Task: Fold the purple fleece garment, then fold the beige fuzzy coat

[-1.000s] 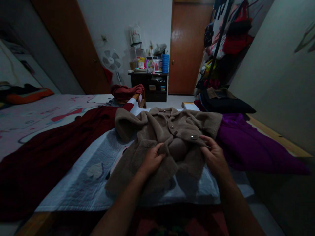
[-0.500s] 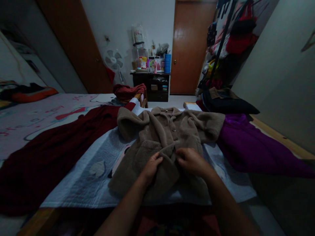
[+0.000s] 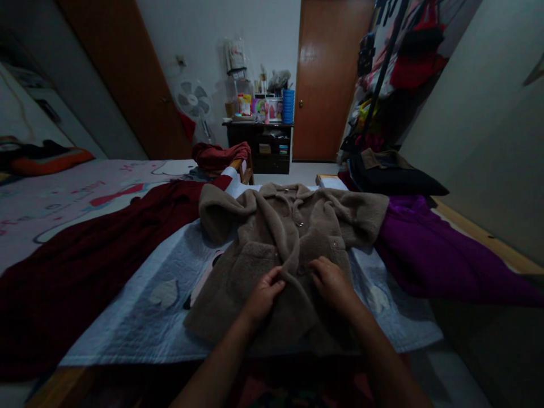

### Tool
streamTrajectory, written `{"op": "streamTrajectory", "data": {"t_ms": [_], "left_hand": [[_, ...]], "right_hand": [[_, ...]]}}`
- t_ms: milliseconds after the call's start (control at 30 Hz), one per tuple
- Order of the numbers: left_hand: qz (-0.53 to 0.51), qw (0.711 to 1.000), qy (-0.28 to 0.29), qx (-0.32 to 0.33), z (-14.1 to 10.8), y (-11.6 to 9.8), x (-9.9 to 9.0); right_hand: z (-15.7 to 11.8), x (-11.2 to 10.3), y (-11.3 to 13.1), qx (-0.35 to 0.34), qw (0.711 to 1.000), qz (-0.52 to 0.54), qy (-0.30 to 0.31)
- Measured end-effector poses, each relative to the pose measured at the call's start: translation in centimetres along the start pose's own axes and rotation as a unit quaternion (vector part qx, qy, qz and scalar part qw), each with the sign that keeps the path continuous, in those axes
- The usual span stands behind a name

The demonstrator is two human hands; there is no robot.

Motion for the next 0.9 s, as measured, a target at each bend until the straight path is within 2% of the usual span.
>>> {"op": "streamTrajectory", "data": {"t_ms": [67, 133, 267, 367, 467, 533, 600, 733, 900], "left_hand": [[0.159, 0.986, 0.026, 0.050, -0.3, -0.6, 0.6], [0.283, 0.954, 0.034, 0.088, -0.5, -1.1, 1.1], [0.385, 0.916, 0.008, 0.111, -0.1, -2.0, 2.0], [0.393, 0.910, -0.056, 0.122, 1.2, -2.4, 2.9], [0.405, 0.900, -0.131, 0.096, 2.9, -2.2, 3.9], [0.417, 0.892, -0.156, 0.082, 3.8, -1.8, 4.4], [0.411, 0.894, -0.161, 0.080, 4.5, -1.3, 4.5], [0.351, 0.922, -0.151, 0.064, 5.1, 0.0, 3.8], [0.303, 0.939, -0.144, 0.072, 4.6, 0.6, 3.3]], "right_hand": [[0.4, 0.6, -0.4, 0.003, 1.000, -0.007, -0.017], [0.6, 1.4, -0.8, 0.003, 1.000, -0.001, -0.013], [0.6, 2.1, -1.0, 0.013, 1.000, 0.010, 0.003], [0.6, 2.5, -1.2, 0.022, 1.000, 0.008, 0.005], [0.8, 3.2, -1.6, 0.039, 0.999, -0.015, 0.005], [0.9, 3.8, -2.1, 0.047, 0.999, -0.020, 0.009], [0.9, 4.3, -2.5, 0.051, 0.999, -0.017, 0.008], [0.6, 4.7, -2.8, 0.048, 0.999, -0.024, -0.007], [0.4, 4.3, -2.4, 0.027, 0.999, -0.022, -0.016]]}}
Point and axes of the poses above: each hand's wrist, its own z-axis towards the middle knuckle, its own x-axis out of the palm, y = z × x, the point moved 1 cm from there along z, towards the middle knuckle, and after that the axes turned 5 degrees about -x, right-handed, at the moved point
